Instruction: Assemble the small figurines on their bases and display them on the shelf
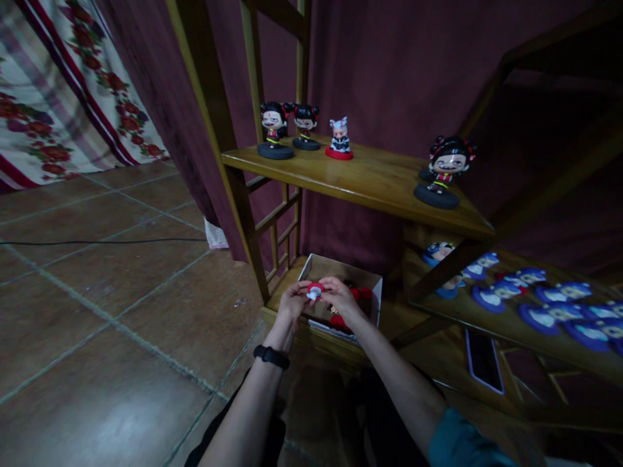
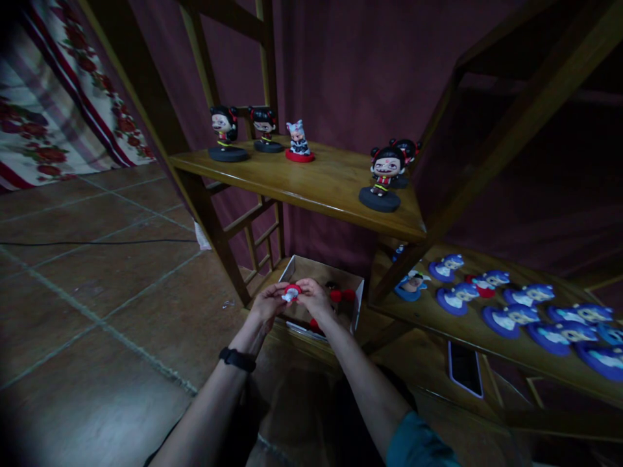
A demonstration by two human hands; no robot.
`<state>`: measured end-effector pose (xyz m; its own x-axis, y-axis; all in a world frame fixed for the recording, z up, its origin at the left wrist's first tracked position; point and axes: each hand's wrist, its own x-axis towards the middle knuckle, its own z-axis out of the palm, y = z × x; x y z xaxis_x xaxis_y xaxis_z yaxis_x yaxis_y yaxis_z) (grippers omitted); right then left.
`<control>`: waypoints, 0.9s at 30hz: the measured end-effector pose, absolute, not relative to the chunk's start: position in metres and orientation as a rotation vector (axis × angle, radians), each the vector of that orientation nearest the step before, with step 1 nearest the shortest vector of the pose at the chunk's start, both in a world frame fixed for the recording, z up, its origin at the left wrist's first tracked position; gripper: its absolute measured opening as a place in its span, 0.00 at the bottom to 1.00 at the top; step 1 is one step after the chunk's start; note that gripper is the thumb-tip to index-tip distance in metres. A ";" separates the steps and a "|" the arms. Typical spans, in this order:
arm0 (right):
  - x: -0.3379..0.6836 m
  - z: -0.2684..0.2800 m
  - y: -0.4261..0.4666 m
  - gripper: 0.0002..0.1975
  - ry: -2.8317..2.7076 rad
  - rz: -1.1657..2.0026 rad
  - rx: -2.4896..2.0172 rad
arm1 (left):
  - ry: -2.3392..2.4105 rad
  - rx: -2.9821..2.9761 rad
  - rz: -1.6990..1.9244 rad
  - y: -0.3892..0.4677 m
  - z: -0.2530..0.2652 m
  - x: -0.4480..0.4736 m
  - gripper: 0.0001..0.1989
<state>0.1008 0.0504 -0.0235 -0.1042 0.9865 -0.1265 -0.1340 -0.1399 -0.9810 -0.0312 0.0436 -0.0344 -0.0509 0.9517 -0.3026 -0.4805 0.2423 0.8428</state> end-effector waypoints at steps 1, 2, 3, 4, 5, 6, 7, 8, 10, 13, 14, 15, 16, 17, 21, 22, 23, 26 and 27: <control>0.101 -0.024 0.051 0.15 -1.098 1.439 -1.146 | 1.052 0.586 1.283 0.043 -0.034 -0.031 0.15; 0.101 -0.024 0.052 0.16 -1.093 1.437 -1.142 | 1.058 0.587 1.288 0.043 -0.033 -0.031 0.15; 0.102 -0.025 0.053 0.16 -1.092 1.435 -1.141 | 1.070 0.587 1.290 0.043 -0.032 -0.030 0.15; 0.102 -0.026 0.054 0.16 -1.096 1.431 -1.144 | 1.084 0.587 1.289 0.042 -0.030 -0.030 0.15; 0.102 -0.026 0.054 0.15 -1.105 1.424 -1.149 | 1.096 0.589 1.286 0.042 -0.029 -0.029 0.14; 0.103 -0.027 0.055 0.14 -1.116 1.414 -1.152 | 1.107 0.593 1.285 0.042 -0.029 -0.029 0.14; 0.103 -0.027 0.055 0.14 -1.129 1.404 -1.153 | 1.113 0.598 1.286 0.042 -0.028 -0.029 0.13; 0.104 -0.027 0.055 0.13 -1.142 1.394 -1.151 | 1.115 0.602 1.288 0.042 -0.027 -0.029 0.12; 0.104 -0.028 0.055 0.13 -1.159 1.377 -1.141 | 1.106 0.610 1.288 0.041 -0.027 -0.028 0.12; 0.105 -0.027 0.054 0.12 -1.162 1.366 -1.147 | 1.094 0.620 1.282 0.042 -0.028 -0.029 0.14; 0.105 -0.027 0.054 0.12 -1.162 1.363 -1.156 | 1.094 0.621 1.281 0.042 -0.029 -0.029 0.14; 0.105 -0.026 0.053 0.12 -1.163 1.363 -1.164 | 1.094 0.621 1.282 0.043 -0.029 -0.029 0.14; 0.105 -0.026 0.052 0.12 -1.164 1.364 -1.170 | 1.096 0.621 1.284 0.043 -0.030 -0.028 0.14; 0.105 -0.025 0.051 0.11 -1.164 1.364 -1.174 | 1.098 0.622 1.285 0.043 -0.030 -0.028 0.13; 0.106 -0.026 0.050 0.11 -1.159 1.347 -1.180 | 1.104 0.628 1.286 0.044 -0.031 -0.027 0.13; 0.106 -0.026 0.050 0.11 -1.158 1.346 -1.180 | 1.102 0.630 1.285 0.045 -0.031 -0.027 0.13; 0.107 -0.027 0.051 0.11 -1.156 1.347 -1.179 | 1.097 0.629 1.285 0.045 -0.032 -0.027 0.13; 0.108 -0.029 0.053 0.10 -1.152 1.366 -1.167 | 1.085 0.633 1.277 0.045 -0.033 -0.027 0.13; 0.108 -0.029 0.053 0.10 -1.154 1.371 -1.163 | 1.079 0.636 1.274 0.045 -0.033 -0.027 0.13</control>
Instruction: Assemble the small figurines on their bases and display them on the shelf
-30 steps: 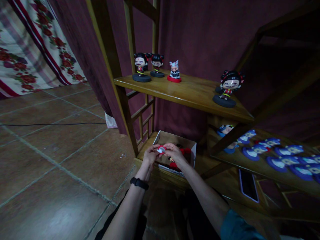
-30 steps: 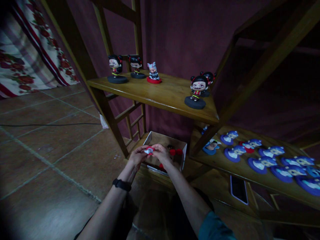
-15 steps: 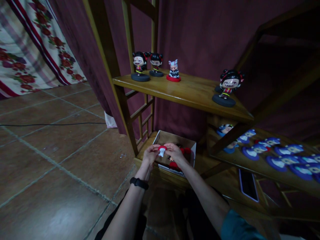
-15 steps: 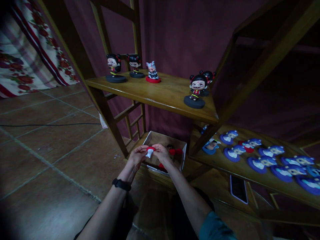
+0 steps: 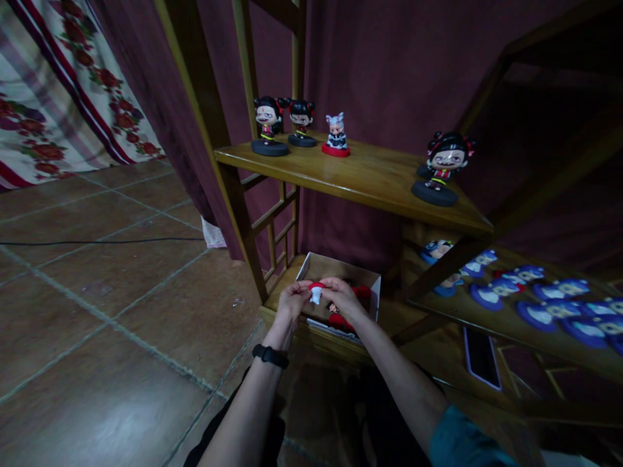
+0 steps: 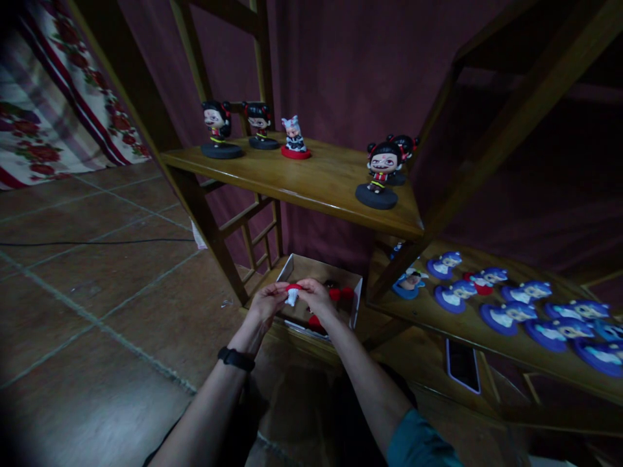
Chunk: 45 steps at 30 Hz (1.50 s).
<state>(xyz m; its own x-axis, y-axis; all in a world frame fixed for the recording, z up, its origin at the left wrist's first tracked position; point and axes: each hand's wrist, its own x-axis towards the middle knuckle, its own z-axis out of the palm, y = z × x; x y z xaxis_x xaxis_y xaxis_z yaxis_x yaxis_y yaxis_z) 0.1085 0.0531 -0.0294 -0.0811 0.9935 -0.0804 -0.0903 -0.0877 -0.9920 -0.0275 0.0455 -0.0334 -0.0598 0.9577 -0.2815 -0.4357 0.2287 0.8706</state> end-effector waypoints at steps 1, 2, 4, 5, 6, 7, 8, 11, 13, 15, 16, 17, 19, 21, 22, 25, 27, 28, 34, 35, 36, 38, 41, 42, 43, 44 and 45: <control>0.109 -0.029 0.053 0.10 -1.157 1.373 -1.159 | 1.070 0.642 1.271 0.045 -0.034 -0.028 0.13; 0.109 -0.029 0.054 0.10 -1.158 1.372 -1.157 | 1.062 0.650 1.269 0.045 -0.034 -0.028 0.13; 0.110 -0.028 0.054 0.10 -1.156 1.363 -1.152 | 1.050 0.669 1.267 0.045 -0.034 -0.028 0.13; 0.110 -0.027 0.054 0.09 -1.153 1.361 -1.147 | 1.050 0.679 1.268 0.045 -0.033 -0.028 0.13; 0.110 -0.027 0.053 0.09 -1.148 1.362 -1.141 | 1.054 0.691 1.269 0.044 -0.033 -0.028 0.13; 0.110 -0.026 0.053 0.09 -1.143 1.368 -1.134 | 1.058 0.707 1.268 0.044 -0.032 -0.028 0.13; 0.111 -0.026 0.053 0.09 -1.141 1.375 -1.129 | 1.063 0.725 1.265 0.044 -0.032 -0.027 0.13; 0.111 -0.026 0.054 0.08 -1.146 1.380 -1.124 | 1.071 0.795 1.266 0.044 -0.031 -0.027 0.13; 0.112 -0.027 0.054 0.08 -1.154 1.373 -1.124 | 1.080 0.844 1.286 0.046 -0.031 -0.026 0.11; 0.112 -0.028 0.055 0.08 -1.155 1.364 -1.123 | 1.094 0.897 1.308 0.048 -0.032 -0.025 0.09; 0.112 -0.029 0.056 0.08 -1.156 1.362 -1.119 | 1.102 0.924 1.313 0.049 -0.033 -0.024 0.08; 0.112 -0.030 0.056 0.08 -1.158 1.359 -1.114 | 1.108 0.951 1.319 0.049 -0.033 -0.024 0.07; 0.111 -0.032 0.057 0.08 -1.158 1.355 -1.102 | 1.122 1.010 1.326 0.050 -0.034 -0.023 0.06; 0.112 -0.034 0.058 0.08 -1.159 1.347 -1.095 | 1.137 1.064 1.336 0.050 -0.035 -0.022 0.06; 0.112 -0.034 0.058 0.08 -1.160 1.345 -1.092 | 1.145 1.085 1.339 0.050 -0.035 -0.022 0.06; 0.113 -0.035 0.059 0.08 -1.168 1.347 -1.092 | 1.155 1.116 1.341 0.050 -0.035 -0.022 0.06; 0.113 -0.035 0.059 0.08 -1.173 1.351 -1.098 | 1.153 1.117 1.342 0.050 -0.035 -0.021 0.06; 0.113 -0.035 0.059 0.08 -1.176 1.355 -1.099 | 1.152 1.113 1.343 0.050 -0.035 -0.021 0.06; 0.113 -0.033 0.058 0.08 -1.193 1.358 -1.096 | 1.140 1.090 1.323 0.050 -0.032 -0.023 0.06; 0.113 -0.033 0.058 0.08 -1.192 1.357 -1.097 | 1.139 1.094 1.315 0.050 -0.031 -0.023 0.06; 0.113 -0.033 0.058 0.08 -1.191 1.355 -1.099 | 1.138 1.099 1.305 0.049 -0.030 -0.023 0.06; 0.113 -0.033 0.058 0.08 -1.191 1.346 -1.103 | 1.131 1.105 1.283 0.047 -0.029 -0.023 0.08; 0.113 -0.033 0.058 0.07 -1.192 1.333 -1.104 | 1.125 1.108 1.266 0.047 -0.029 -0.023 0.09; 0.113 -0.034 0.059 0.07 -1.193 1.330 -1.106 | 1.129 1.109 1.265 0.047 -0.029 -0.023 0.09; 0.113 -0.035 0.059 0.07 -1.194 1.328 -1.107 | 1.135 1.110 1.266 0.047 -0.029 -0.023 0.09; 0.113 -0.035 0.060 0.07 -1.196 1.329 -1.108 | 1.142 1.111 1.269 0.047 -0.029 -0.023 0.09; 0.113 -0.036 0.060 0.07 -1.199 1.331 -1.106 | 1.148 1.116 1.271 0.047 -0.029 -0.023 0.09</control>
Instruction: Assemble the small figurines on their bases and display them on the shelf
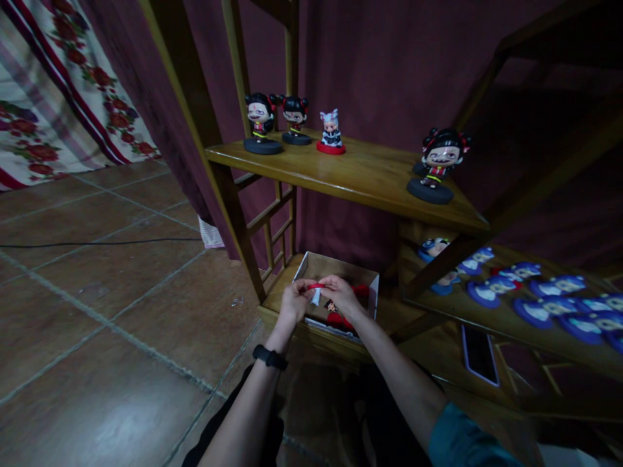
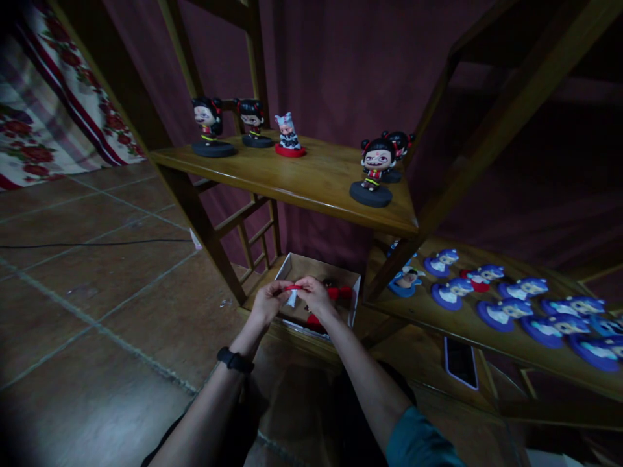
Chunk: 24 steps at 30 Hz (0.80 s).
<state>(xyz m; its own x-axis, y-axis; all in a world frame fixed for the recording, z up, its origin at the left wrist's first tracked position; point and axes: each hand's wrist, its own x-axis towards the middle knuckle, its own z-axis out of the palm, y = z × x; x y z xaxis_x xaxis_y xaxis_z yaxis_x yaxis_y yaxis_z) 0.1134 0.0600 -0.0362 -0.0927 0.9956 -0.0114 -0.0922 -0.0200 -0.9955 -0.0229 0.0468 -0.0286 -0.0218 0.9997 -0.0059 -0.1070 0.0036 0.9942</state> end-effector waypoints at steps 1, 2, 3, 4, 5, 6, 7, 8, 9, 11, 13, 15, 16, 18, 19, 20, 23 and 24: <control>0.113 -0.037 0.060 0.07 -1.204 1.334 -1.103 | 1.153 1.123 1.271 0.047 -0.028 -0.023 0.09; 0.114 -0.038 0.061 0.07 -1.211 1.336 -1.100 | 1.155 1.132 1.269 0.047 -0.028 -0.023 0.08; 0.114 -0.039 0.061 0.07 -1.217 1.336 -1.099 | 1.156 1.141 1.266 0.047 -0.028 -0.023 0.08; 0.114 -0.039 0.062 0.07 -1.221 1.332 -1.099 | 1.159 1.149 1.265 0.047 -0.027 -0.023 0.07; 0.114 -0.040 0.062 0.07 -1.223 1.326 -1.101 | 1.161 1.155 1.264 0.047 -0.027 -0.023 0.07; 0.114 -0.041 0.062 0.07 -1.221 1.320 -1.103 | 1.164 1.157 1.266 0.047 -0.027 -0.022 0.07; 0.115 -0.041 0.062 0.07 -1.220 1.317 -1.104 | 1.167 1.154 1.270 0.047 -0.027 -0.022 0.06; 0.115 -0.041 0.062 0.07 -1.218 1.315 -1.103 | 1.170 1.149 1.273 0.047 -0.027 -0.022 0.06; 0.115 -0.041 0.062 0.07 -1.217 1.316 -1.100 | 1.172 1.143 1.277 0.047 -0.028 -0.022 0.07; 0.116 -0.040 0.062 0.08 -1.218 1.330 -1.092 | 1.167 1.123 1.273 0.048 -0.028 -0.022 0.08; 0.117 -0.038 0.061 0.09 -1.216 1.355 -1.087 | 1.134 1.085 1.258 0.048 -0.029 -0.023 0.10; 0.117 -0.036 0.060 0.10 -1.199 1.380 -1.099 | 1.083 1.023 1.234 0.047 -0.029 -0.024 0.12; 0.117 -0.034 0.059 0.10 -1.183 1.393 -1.106 | 1.065 0.984 1.226 0.047 -0.029 -0.024 0.13; 0.117 -0.030 0.057 0.11 -1.148 1.424 -1.109 | 1.054 0.892 1.218 0.046 -0.028 -0.024 0.15; 0.118 -0.028 0.056 0.11 -1.135 1.443 -1.102 | 1.057 0.842 1.217 0.045 -0.028 -0.024 0.16; 0.118 -0.026 0.054 0.12 -1.125 1.463 -1.092 | 1.059 0.794 1.215 0.044 -0.028 -0.024 0.16; 0.119 -0.021 0.050 0.13 -1.104 1.511 -1.074 | 1.047 0.678 1.197 0.044 -0.027 -0.025 0.14; 0.119 -0.020 0.049 0.13 -1.092 1.525 -1.068 | 1.045 0.645 1.190 0.044 -0.026 -0.025 0.12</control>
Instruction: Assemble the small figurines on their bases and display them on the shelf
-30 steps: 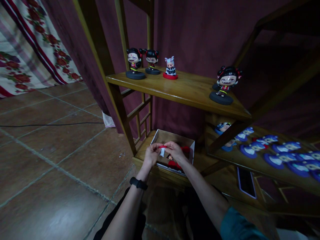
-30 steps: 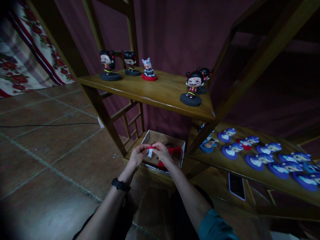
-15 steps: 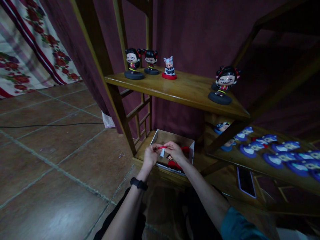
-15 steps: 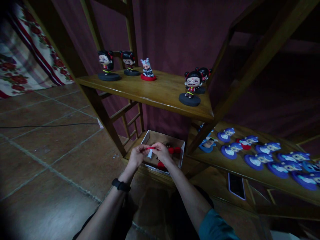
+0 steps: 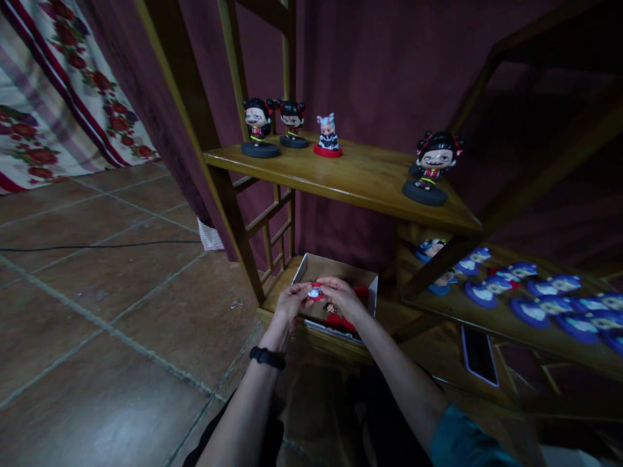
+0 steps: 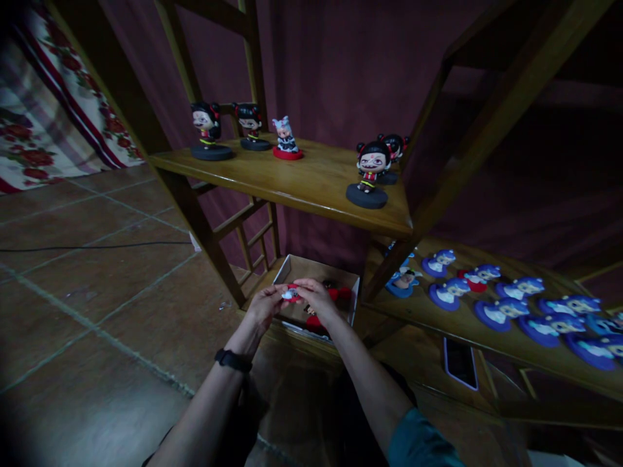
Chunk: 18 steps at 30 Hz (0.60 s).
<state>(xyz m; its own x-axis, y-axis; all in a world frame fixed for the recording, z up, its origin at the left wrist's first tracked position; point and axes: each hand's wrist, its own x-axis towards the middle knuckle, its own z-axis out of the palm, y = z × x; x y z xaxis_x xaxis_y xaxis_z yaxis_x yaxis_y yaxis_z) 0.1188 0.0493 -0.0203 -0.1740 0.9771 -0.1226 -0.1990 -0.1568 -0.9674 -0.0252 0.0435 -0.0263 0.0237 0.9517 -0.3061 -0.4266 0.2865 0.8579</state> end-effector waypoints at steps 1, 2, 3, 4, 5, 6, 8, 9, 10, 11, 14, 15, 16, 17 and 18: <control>0.119 -0.020 0.049 0.13 -1.078 1.541 -1.060 | 1.047 0.613 1.184 0.044 -0.026 -0.025 0.11; 0.119 -0.020 0.048 0.13 -1.064 1.558 -1.049 | 1.053 0.581 1.183 0.044 -0.026 -0.025 0.10; 0.119 -0.020 0.048 0.13 -1.052 1.576 -1.038 | 1.063 0.551 1.185 0.044 -0.026 -0.025 0.09; 0.119 -0.020 0.048 0.13 -1.043 1.595 -1.029 | 1.072 0.527 1.191 0.044 -0.026 -0.025 0.09; 0.118 -0.021 0.048 0.13 -1.039 1.618 -1.022 | 1.078 0.512 1.199 0.044 -0.026 -0.025 0.09; 0.118 -0.021 0.048 0.13 -1.038 1.638 -1.017 | 1.080 0.509 1.210 0.045 -0.026 -0.024 0.09; 0.118 -0.022 0.048 0.13 -1.037 1.672 -1.015 | 1.081 0.538 1.234 0.045 -0.028 -0.023 0.11; 0.118 -0.022 0.049 0.13 -1.034 1.683 -1.015 | 1.087 0.563 1.249 0.045 -0.029 -0.023 0.12; 0.118 -0.022 0.049 0.13 -1.029 1.692 -1.016 | 1.098 0.590 1.264 0.046 -0.030 -0.022 0.13; 0.118 -0.022 0.049 0.13 -1.022 1.698 -1.019 | 1.113 0.619 1.276 0.046 -0.032 -0.022 0.14; 0.118 -0.022 0.048 0.13 -1.005 1.698 -1.029 | 1.153 0.714 1.284 0.048 -0.036 -0.020 0.14; 0.118 -0.022 0.049 0.12 -1.000 1.693 -1.033 | 1.156 0.760 1.281 0.048 -0.037 -0.019 0.14; 0.118 -0.022 0.049 0.12 -0.994 1.686 -1.035 | 1.159 0.821 1.277 0.048 -0.037 -0.019 0.13; 0.119 -0.022 0.049 0.11 -0.987 1.676 -1.037 | 1.166 0.896 1.273 0.048 -0.036 -0.018 0.11; 0.119 -0.022 0.050 0.11 -0.979 1.666 -1.040 | 1.182 0.986 1.269 0.048 -0.035 -0.017 0.10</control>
<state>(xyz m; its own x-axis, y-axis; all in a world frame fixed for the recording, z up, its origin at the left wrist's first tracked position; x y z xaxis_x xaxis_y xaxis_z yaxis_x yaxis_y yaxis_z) 0.1191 0.0497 -0.0224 -0.2282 0.9513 -0.2074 -0.2817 -0.2684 -0.9212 -0.0169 0.0479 -0.0346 -0.0667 0.9931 -0.0964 -0.1663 0.0842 0.9825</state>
